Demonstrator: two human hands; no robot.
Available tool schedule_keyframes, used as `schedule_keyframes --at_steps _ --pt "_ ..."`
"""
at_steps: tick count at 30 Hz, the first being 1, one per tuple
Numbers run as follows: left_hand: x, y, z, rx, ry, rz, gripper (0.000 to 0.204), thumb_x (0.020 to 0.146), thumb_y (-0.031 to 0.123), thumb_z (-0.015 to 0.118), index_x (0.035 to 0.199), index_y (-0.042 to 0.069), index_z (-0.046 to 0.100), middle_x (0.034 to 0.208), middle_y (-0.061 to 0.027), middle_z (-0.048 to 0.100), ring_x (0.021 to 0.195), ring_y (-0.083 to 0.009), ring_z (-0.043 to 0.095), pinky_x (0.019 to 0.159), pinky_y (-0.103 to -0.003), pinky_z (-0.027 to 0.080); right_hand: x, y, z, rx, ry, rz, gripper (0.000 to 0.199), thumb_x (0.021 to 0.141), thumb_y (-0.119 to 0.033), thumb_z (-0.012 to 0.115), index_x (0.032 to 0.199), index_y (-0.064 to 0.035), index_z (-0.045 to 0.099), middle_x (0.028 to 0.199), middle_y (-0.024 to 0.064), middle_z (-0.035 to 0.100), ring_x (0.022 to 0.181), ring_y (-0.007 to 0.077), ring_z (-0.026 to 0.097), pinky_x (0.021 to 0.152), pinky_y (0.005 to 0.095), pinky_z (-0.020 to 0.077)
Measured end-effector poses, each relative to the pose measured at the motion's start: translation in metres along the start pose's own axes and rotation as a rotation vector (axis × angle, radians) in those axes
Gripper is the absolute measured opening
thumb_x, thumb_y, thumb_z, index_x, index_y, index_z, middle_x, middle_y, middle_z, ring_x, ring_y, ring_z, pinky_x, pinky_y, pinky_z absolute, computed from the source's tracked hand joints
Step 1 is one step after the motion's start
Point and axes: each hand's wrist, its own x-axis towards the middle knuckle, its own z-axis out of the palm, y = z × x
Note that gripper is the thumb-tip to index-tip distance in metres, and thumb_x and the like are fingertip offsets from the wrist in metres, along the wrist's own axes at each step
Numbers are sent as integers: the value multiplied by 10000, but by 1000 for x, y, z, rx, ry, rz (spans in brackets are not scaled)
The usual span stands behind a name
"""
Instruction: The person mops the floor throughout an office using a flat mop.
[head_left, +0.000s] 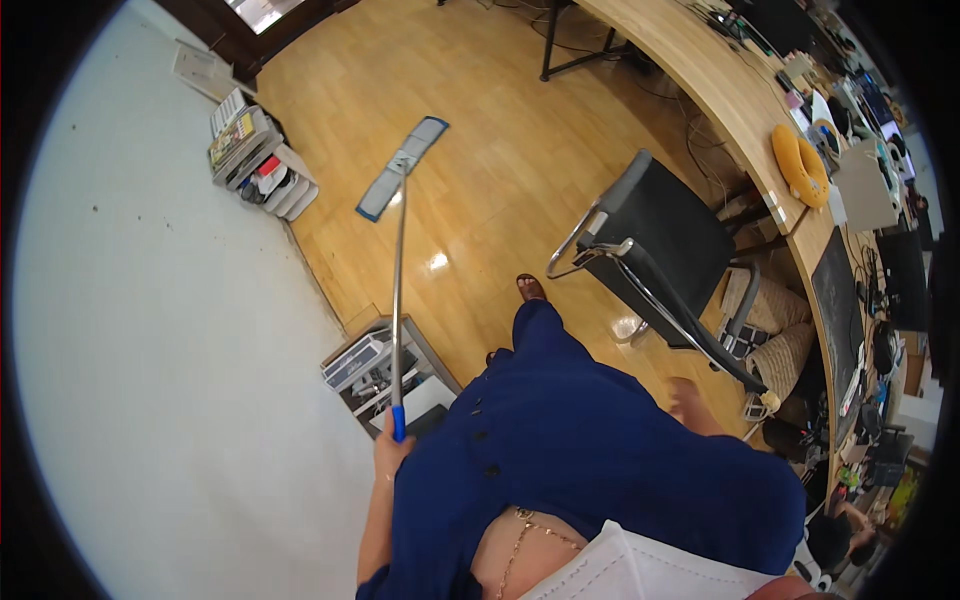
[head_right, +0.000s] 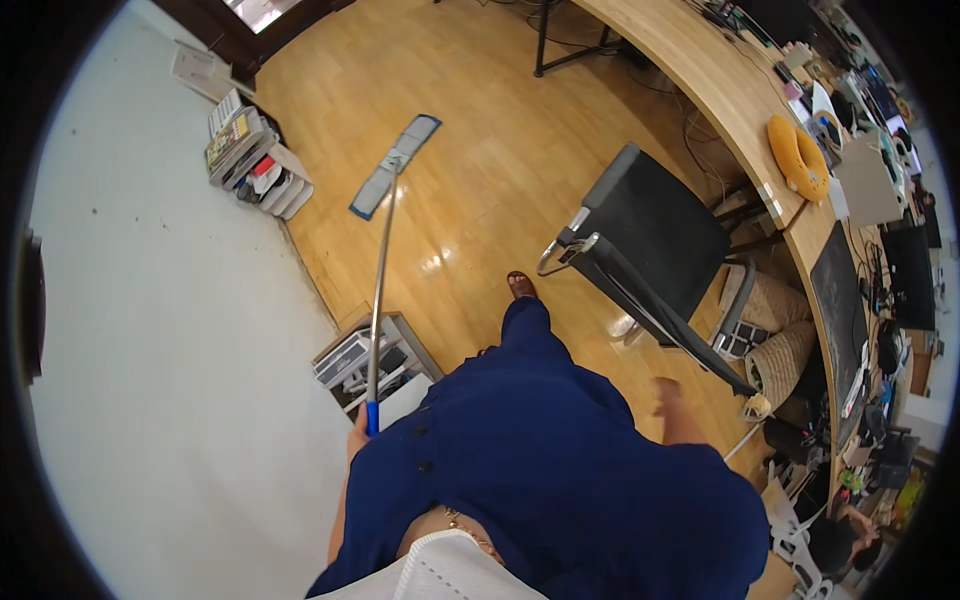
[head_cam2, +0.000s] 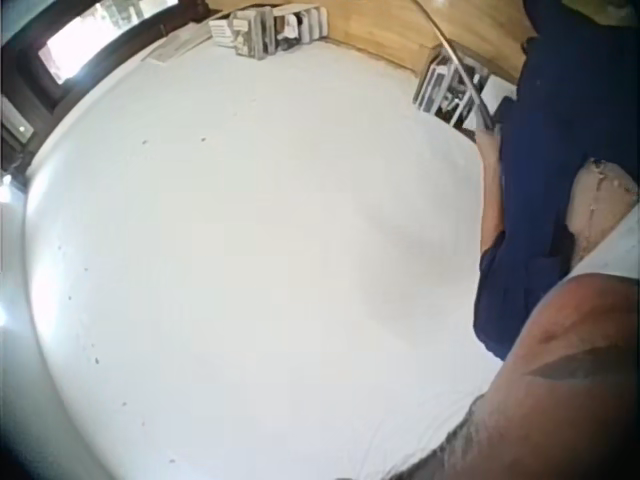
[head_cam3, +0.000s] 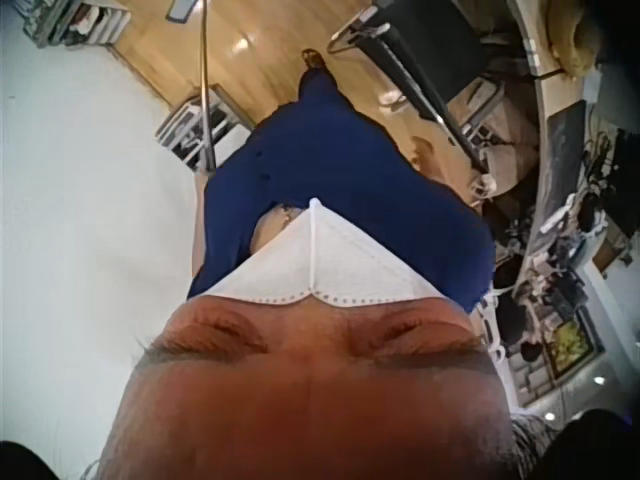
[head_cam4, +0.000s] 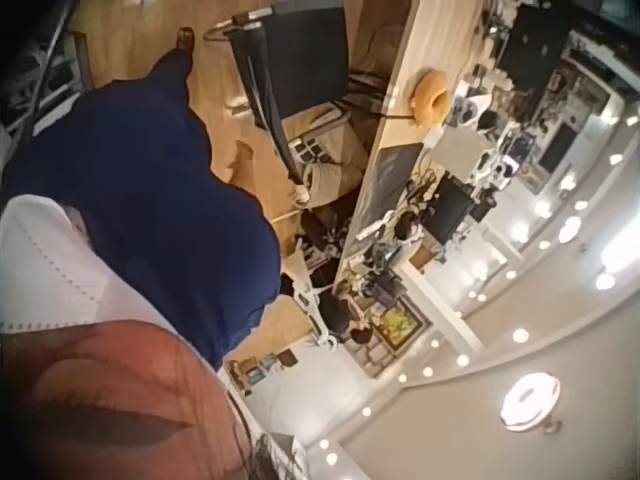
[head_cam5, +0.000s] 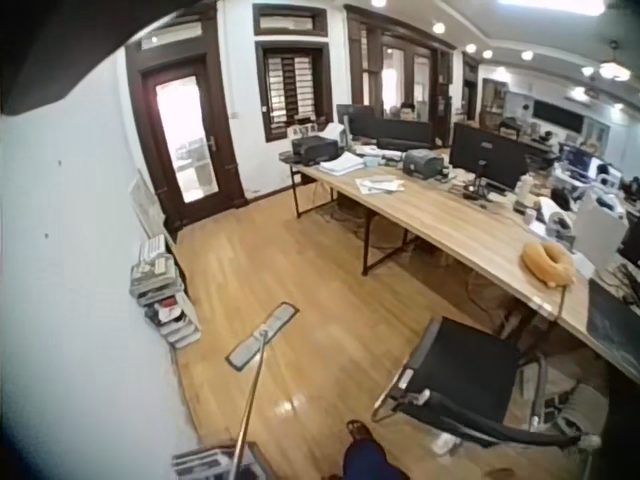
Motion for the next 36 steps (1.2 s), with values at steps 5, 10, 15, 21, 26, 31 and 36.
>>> schedule_keyframes --at_steps 5,10,15,21,26,31,36 --pt "-140 -9 -32 -110 -103 -192 554 841 242 524 1357 183 328 740 -175 578 677 -223 573 661 -297 438 -144 -324 233 -798 -202 -953 362 779 -253 473 1086 -92 575 1009 164 605 965 332 558 824 386 444" --pt "-232 15 -72 350 -178 -146 628 760 162 558 1344 234 340 691 -207 599 632 -359 598 608 -407 464 -264 -378 413 -846 -798 -1952 648 550 -154 624 1181 -91 487 1075 153 544 984 336 506 851 430 413" --pt "-295 35 -145 523 -334 -286 396 769 -31 531 1165 -30 525 828 -85 647 630 -170 583 526 -300 436 -336 -298 480 -1628 -1270 -1663 204 623 -240 618 767 -106 671 730 106 630 765 328 597 651 426 471" --pt "-286 22 -168 408 -195 -263 440 740 13 612 1173 17 537 648 -16 589 546 -161 535 492 -315 425 -335 -307 477 -1491 -1376 -1740 195 648 -272 600 712 -96 658 720 150 632 702 324 616 599 420 478" --pt "-235 31 -136 190 -59 -228 428 729 148 594 1156 164 565 721 -204 608 677 -343 615 619 -375 481 -302 -361 463 -1500 -1150 -1848 180 632 -265 595 682 -100 647 702 137 630 713 308 618 602 427 466" --pt "-117 82 -98 367 -166 -300 565 786 304 504 1324 344 339 669 -202 585 663 -381 590 621 -452 454 -189 -448 454 -1572 -782 -1816 106 628 -226 564 647 -147 632 656 72 616 685 279 606 642 442 401" --pt "48 164 -86 253 -265 -135 628 787 359 515 1363 299 273 751 -244 594 748 -408 589 630 -451 432 -113 -586 419 -1374 -206 -1683 116 655 -181 543 740 -155 617 787 54 602 849 260 561 718 524 356"
